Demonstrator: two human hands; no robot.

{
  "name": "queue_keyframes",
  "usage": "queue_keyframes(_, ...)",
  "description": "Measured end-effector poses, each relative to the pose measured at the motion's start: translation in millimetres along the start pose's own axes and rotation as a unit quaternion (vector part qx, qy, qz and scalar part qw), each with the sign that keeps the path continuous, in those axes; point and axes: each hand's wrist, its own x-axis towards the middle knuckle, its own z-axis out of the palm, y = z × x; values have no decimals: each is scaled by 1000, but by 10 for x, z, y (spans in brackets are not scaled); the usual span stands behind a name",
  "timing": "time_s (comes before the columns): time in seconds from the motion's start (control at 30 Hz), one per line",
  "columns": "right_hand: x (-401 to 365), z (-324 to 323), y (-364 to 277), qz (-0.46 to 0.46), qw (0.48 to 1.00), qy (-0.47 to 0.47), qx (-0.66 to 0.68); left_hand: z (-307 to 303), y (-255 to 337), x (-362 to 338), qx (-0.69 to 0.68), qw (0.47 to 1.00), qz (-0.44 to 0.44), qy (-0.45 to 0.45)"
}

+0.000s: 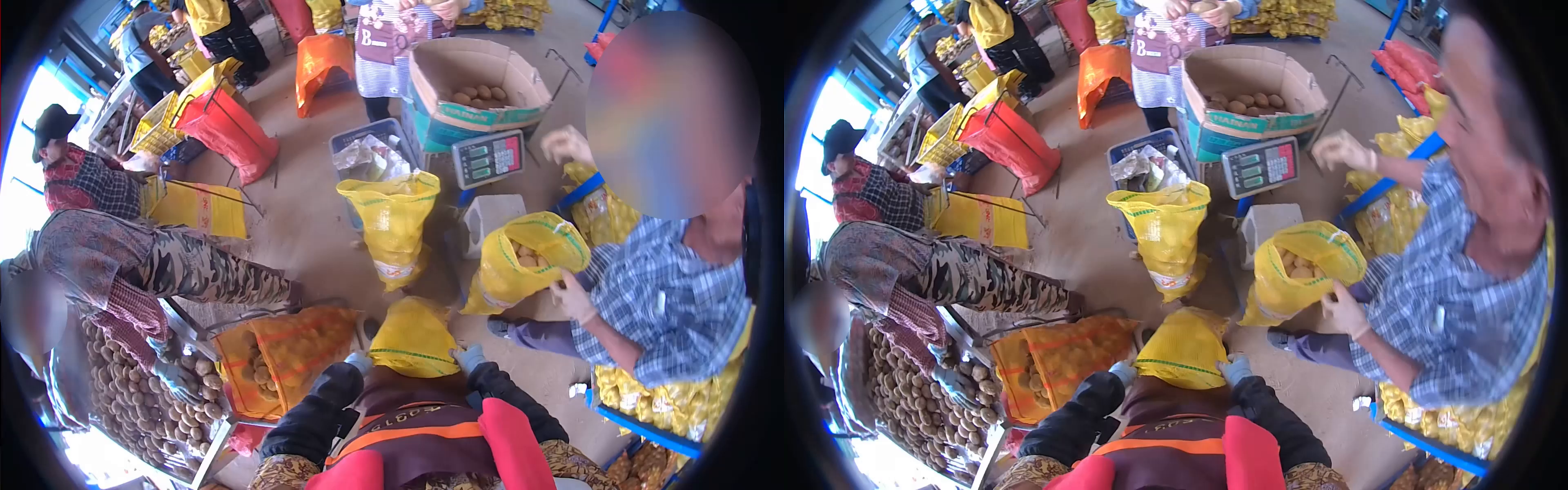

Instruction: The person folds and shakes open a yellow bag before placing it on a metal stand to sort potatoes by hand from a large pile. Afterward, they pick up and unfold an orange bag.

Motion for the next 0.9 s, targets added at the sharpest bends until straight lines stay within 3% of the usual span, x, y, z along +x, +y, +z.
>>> queue_keyframes(0.07,-11,144,109,-4,1000,-16,20,-149,52,-303,35,999,18,4)
queue_keyframes(0.1,379,-563,-104,22,1000,3,-14,-284,937,11,-15,997,48,-61)
queue_keyframes(0.23,463,-408,-1057,22,1000,3,13,-1041,890,301,-124,989,-15,-81)
queue_keyframes(0.3,540,-368,-1411,16,999,28,7,-1249,927,511,-35,998,36,-26)
queue_keyframes(0.33,585,-310,-1621,-17,998,54,36,-1316,856,690,16,992,120,27)
queue_keyframes(0.37,608,-317,-1805,-11,997,66,32,-1306,812,835,21,991,128,14)
queue_keyframes(0.4,640,-285,-1911,-20,993,82,79,-1474,925,865,-124,990,73,-5)
queue_keyframes(0.43,684,-247,-1978,-32,987,96,127,-1681,1030,896,-263,964,11,-20)
queue_keyframes(0.57,1107,-246,-1877,37,990,91,106,-2197,1260,1234,-231,966,-46,-109)
queue_keyframes(0.63,1295,-222,-1781,-5,976,167,136,-2348,1394,1200,-186,981,2,-46)
queue_keyframes(0.77,1460,-356,-2000,47,970,144,188,-2592,1775,963,-256,961,-61,-80)
queue_keyframes(0.83,1410,-369,-2045,-20,981,189,39,-2429,1651,1065,-285,958,-25,-25)
queue_keyframes(0.9,1367,-379,-1990,-49,979,190,54,-2403,1568,1068,-321,947,-24,-13)
